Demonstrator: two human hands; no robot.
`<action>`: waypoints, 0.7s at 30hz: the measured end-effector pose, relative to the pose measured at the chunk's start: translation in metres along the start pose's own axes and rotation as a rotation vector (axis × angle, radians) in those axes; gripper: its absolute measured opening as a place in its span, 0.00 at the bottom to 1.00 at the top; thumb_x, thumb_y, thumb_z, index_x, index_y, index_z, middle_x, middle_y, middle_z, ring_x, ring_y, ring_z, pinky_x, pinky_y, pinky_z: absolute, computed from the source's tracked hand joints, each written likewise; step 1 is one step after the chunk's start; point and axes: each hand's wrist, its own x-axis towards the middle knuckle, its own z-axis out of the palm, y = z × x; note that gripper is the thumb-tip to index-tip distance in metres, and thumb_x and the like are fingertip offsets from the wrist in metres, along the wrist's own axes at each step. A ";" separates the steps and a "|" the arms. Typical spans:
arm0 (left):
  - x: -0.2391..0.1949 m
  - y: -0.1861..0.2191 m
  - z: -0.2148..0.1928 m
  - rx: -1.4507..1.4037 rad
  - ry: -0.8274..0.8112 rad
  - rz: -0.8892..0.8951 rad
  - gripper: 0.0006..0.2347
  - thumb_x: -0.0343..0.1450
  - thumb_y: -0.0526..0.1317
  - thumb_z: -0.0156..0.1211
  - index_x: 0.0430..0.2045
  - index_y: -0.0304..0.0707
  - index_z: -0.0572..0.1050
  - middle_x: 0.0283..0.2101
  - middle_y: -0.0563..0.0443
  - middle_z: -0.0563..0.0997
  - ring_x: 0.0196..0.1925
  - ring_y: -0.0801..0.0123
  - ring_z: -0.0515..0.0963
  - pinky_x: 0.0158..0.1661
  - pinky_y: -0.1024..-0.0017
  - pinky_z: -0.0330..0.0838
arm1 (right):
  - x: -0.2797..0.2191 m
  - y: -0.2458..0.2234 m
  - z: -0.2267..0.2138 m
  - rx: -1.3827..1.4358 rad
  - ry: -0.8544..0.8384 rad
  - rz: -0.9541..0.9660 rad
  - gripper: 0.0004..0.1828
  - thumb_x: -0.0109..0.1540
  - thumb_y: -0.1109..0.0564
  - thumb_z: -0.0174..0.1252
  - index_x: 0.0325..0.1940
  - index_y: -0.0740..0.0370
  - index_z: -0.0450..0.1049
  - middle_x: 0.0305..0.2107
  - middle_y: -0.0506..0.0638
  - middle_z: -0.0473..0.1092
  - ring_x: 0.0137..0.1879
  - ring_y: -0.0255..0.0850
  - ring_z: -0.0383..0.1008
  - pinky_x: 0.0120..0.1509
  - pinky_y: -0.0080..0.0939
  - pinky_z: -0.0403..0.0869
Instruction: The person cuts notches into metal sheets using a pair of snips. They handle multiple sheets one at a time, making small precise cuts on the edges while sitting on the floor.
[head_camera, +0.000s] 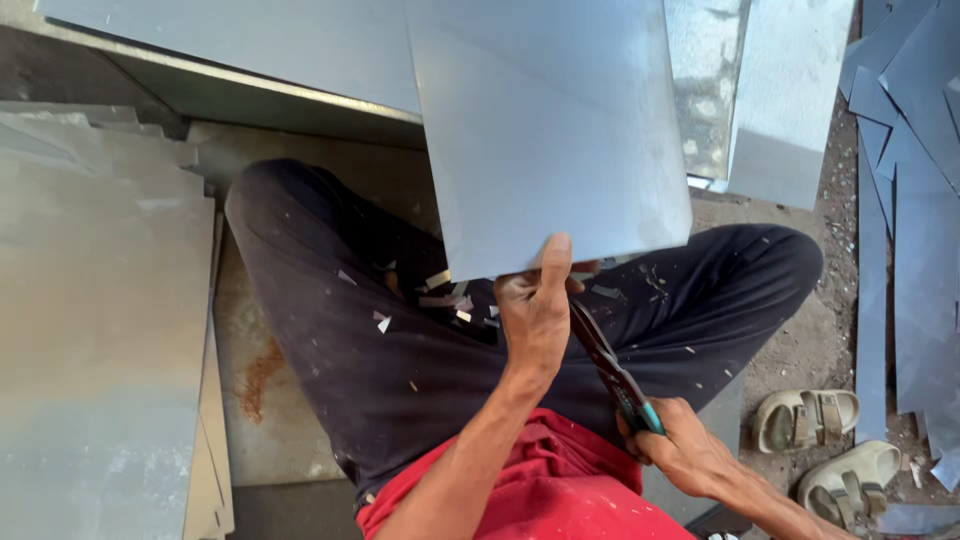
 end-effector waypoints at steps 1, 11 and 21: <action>0.000 0.004 -0.003 -0.020 0.002 -0.032 0.12 0.74 0.43 0.62 0.23 0.34 0.80 0.24 0.53 0.82 0.24 0.75 0.78 0.30 0.75 0.74 | -0.002 -0.008 0.001 -0.023 -0.012 -0.061 0.11 0.48 0.61 0.49 0.32 0.66 0.71 0.19 0.53 0.71 0.27 0.42 0.69 0.35 0.44 0.72; -0.001 0.038 -0.079 -0.065 -0.002 -0.016 0.08 0.69 0.30 0.68 0.39 0.24 0.82 0.33 0.47 0.85 0.33 0.76 0.81 0.37 0.79 0.74 | 0.007 -0.080 0.022 0.117 -0.182 -0.229 0.18 0.44 0.57 0.48 0.37 0.64 0.68 0.26 0.51 0.68 0.32 0.41 0.66 0.37 0.42 0.69; 0.007 0.016 -0.067 -0.087 -0.064 -0.035 0.04 0.68 0.28 0.69 0.34 0.24 0.83 0.30 0.55 0.82 0.30 0.83 0.75 0.33 0.83 0.68 | 0.003 -0.096 0.059 0.284 0.018 -0.250 0.16 0.45 0.58 0.47 0.36 0.63 0.65 0.23 0.51 0.63 0.30 0.42 0.62 0.36 0.42 0.67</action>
